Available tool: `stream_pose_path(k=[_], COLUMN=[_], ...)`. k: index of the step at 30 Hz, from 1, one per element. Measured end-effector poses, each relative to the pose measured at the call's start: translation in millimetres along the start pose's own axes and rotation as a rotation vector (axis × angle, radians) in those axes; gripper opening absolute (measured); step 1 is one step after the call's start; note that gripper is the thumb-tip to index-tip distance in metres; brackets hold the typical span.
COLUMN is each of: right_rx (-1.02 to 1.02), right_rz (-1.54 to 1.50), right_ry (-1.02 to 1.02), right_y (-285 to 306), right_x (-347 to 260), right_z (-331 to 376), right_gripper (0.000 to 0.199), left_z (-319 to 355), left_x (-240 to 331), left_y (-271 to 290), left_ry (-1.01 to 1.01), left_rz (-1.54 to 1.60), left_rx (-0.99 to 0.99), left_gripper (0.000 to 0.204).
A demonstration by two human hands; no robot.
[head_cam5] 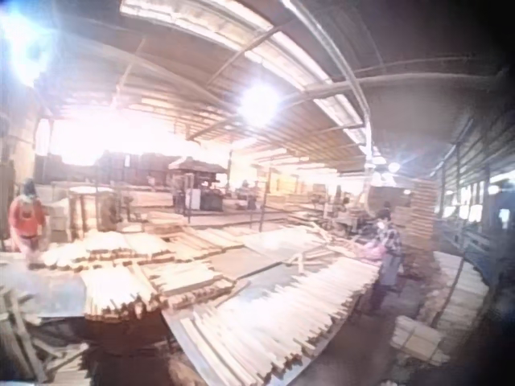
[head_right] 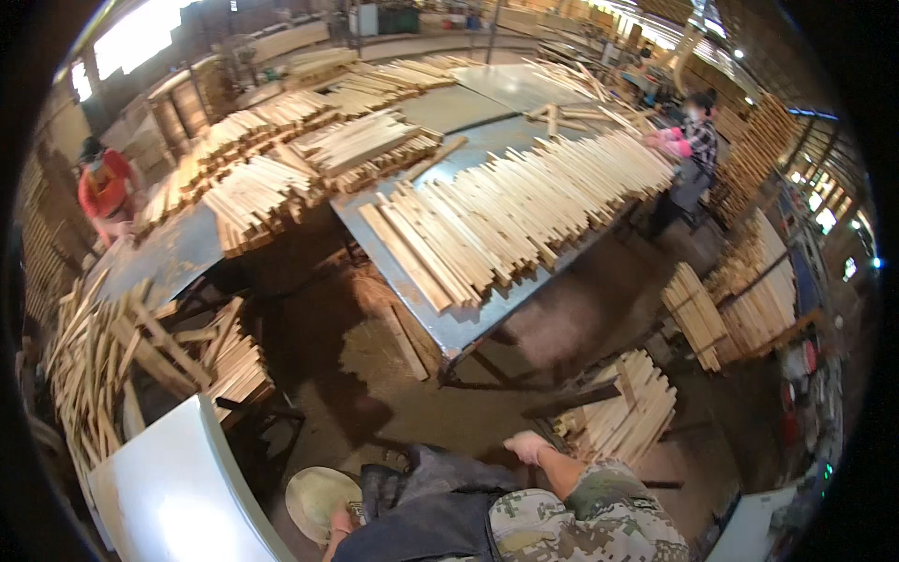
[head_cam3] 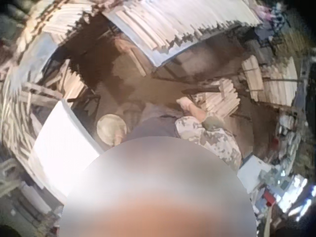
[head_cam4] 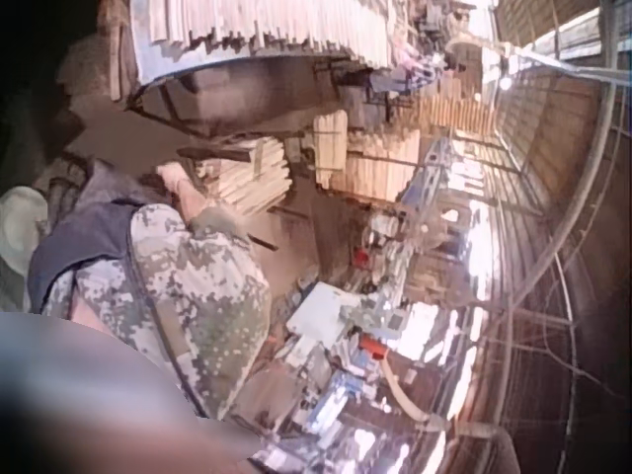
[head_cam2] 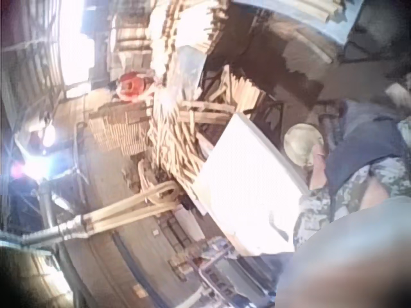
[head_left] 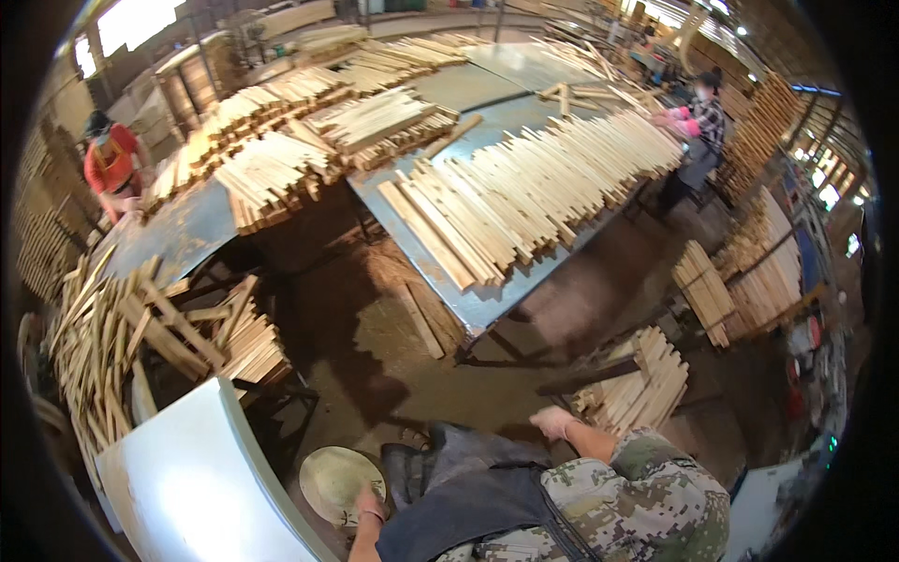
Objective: The person repeatedly picks up bundles of light-colored wooden slats from a metal table and places them onto a moving conveyor belt. The person wears pink gloves and aligns the wood pieces before feeding them into the machinery. The task involves continuous handling and stacking of the wood components in a factory setting.
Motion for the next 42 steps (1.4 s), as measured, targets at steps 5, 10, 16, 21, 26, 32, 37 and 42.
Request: stream_pose_path(k=[5, 10, 16, 21, 26, 32, 37, 42], right_rx=[-0.022, 0.238, 0.594, 0.845, 1.015, 1.003, 0.755, 0.669], right_rz=[-0.896, -0.793, -0.824, -0.716, -0.585, -0.988, -1.233, -0.837], right_ry=[-0.423, -0.342, -0.461, -0.662, -0.727, -0.62, -0.399, -0.209], right_y=[106, 176, 331, 459, 500, 482, 406, 464], right_x=[-15, 20, 91, 184, 304, 324, 256, 241], right_z=[-36, -66, -107, -138, -173, -207, -195, -223], right_gripper=[0.053, 0.069, 0.084, 0.087, 0.082, 0.069, 0.053, 0.054], left_z=[-9, 19, 11, -15, 13, -56, -106, -64], left_x=[160, 244, 285, 324, 405, 447, 450, 487], left_y=[-78, -187, -292, -385, -549, -629, -633, -629], left_ry=[-0.053, -0.07, -0.035, -0.187, -0.459, -0.541, -0.331, -0.429], left_rz=[-0.136, -0.239, -0.402, -0.561, -0.681, -0.302, -0.078, -0.288], left_rx=[-0.11, -0.147, -0.225, -0.272, -0.276, -0.149, -0.228, -0.22], left_gripper=[0.031, 0.036, 0.038, 0.042, 0.077, 0.084, 0.055, 0.049])
Point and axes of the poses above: each hand's wrist, its own z-axis away from the middle knuckle, its own y-axis out of the back of the hand, x = y × z, the point moved 7 cm from there along -z, towards the middle knuckle, and after that the axes turned 6 degrees about -x, right-handed, at the moved point
